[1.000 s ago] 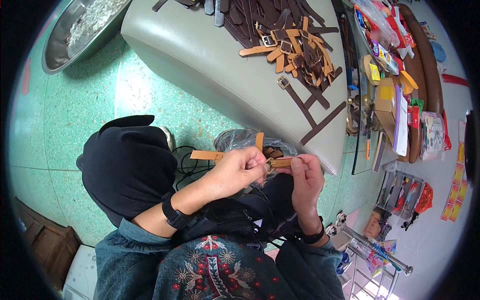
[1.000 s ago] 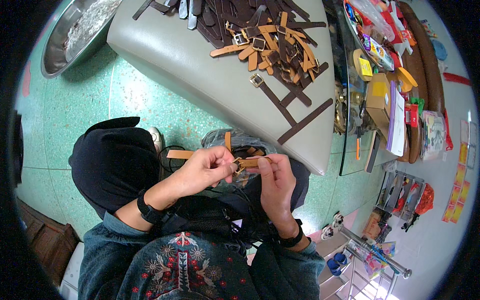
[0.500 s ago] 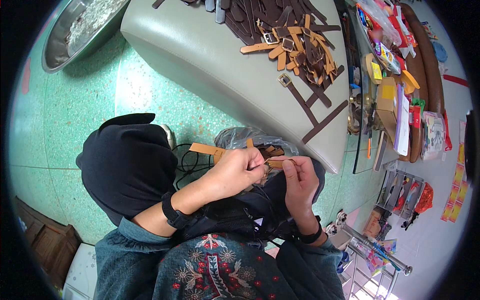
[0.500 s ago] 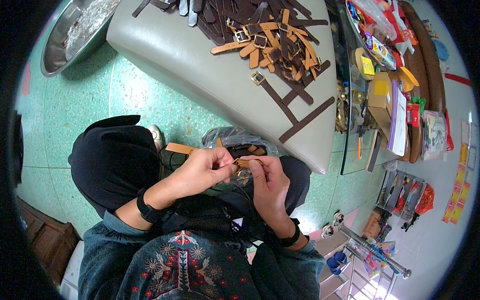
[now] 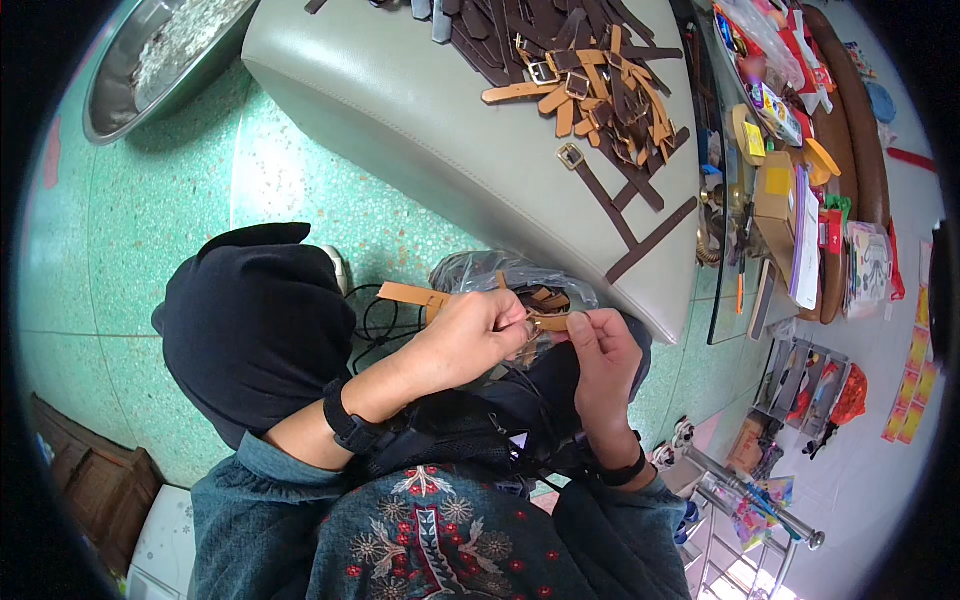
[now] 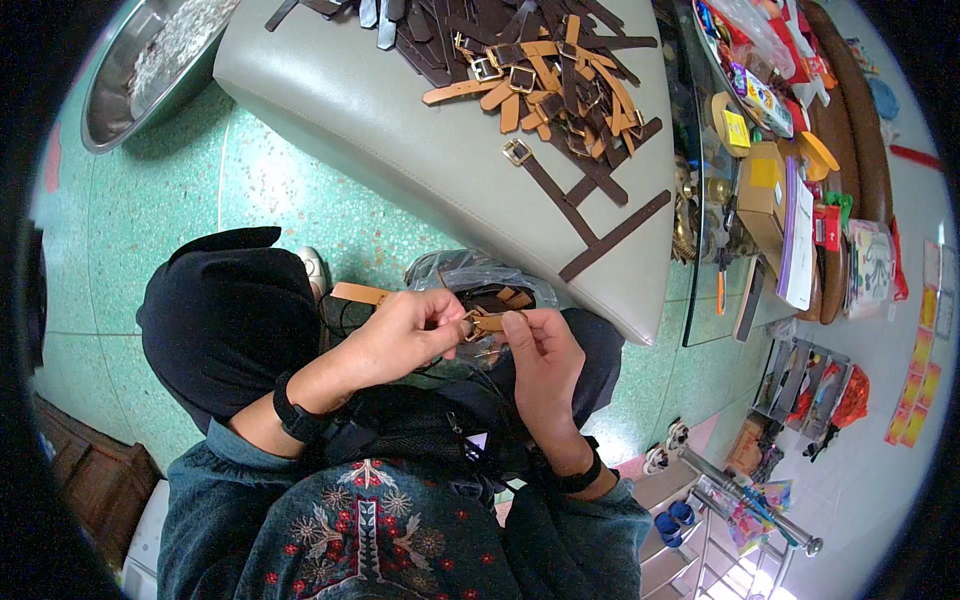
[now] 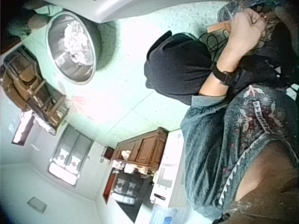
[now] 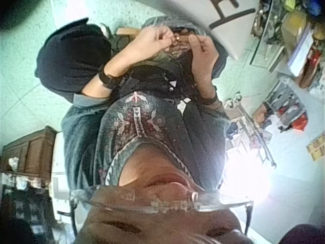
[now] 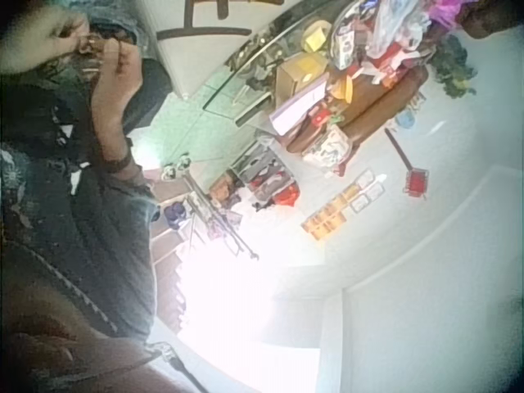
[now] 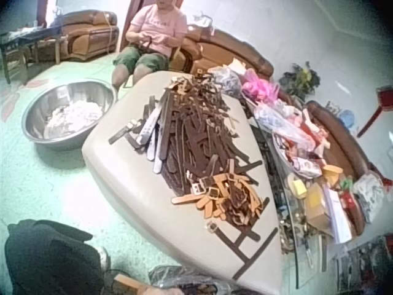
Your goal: Assembling metal buckles onto leather straps.
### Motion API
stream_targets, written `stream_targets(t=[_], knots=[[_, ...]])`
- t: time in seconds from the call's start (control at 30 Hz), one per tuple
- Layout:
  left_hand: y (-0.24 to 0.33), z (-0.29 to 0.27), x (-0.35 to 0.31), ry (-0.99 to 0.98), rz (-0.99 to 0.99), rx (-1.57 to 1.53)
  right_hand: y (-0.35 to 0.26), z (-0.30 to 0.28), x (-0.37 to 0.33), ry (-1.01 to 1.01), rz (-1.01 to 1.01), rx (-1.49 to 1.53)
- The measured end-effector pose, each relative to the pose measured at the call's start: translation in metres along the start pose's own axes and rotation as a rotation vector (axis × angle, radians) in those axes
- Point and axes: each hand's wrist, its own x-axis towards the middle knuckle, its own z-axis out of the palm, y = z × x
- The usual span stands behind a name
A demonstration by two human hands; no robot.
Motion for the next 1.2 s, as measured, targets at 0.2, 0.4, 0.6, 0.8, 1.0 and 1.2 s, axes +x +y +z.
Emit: stream_targets(t=[0.2, 0.4, 0.6, 0.8, 1.0, 1.2], knots=[[-0.004, 0.0, 0.001, 0.001, 0.022, 0.025, 0.0, 0.003, -0.001, 0.028, 0.017, 0.039], [-0.002, -0.003, 0.0, 0.021, 0.007, 0.065, -0.005, 0.005, -0.002, -0.146, -0.267, -0.238], [0.0, -0.009, -0.002, -0.104, 0.141, 0.103, -0.01, -0.015, 0.012, -0.41, -0.267, -0.268], [0.014, -0.012, -0.006, -0.105, 0.144, 0.147, -0.013, -0.009, 0.008, -0.482, 0.138, -0.052], [0.016, -0.003, -0.006, 0.515, 0.566, 0.492, -0.001, -0.013, 0.012, -0.399, 0.142, 0.008], [0.009, 0.014, -0.021, 0.216, -0.026, -0.168, 0.003, -0.001, 0.01, -0.295, 0.193, 0.236]])
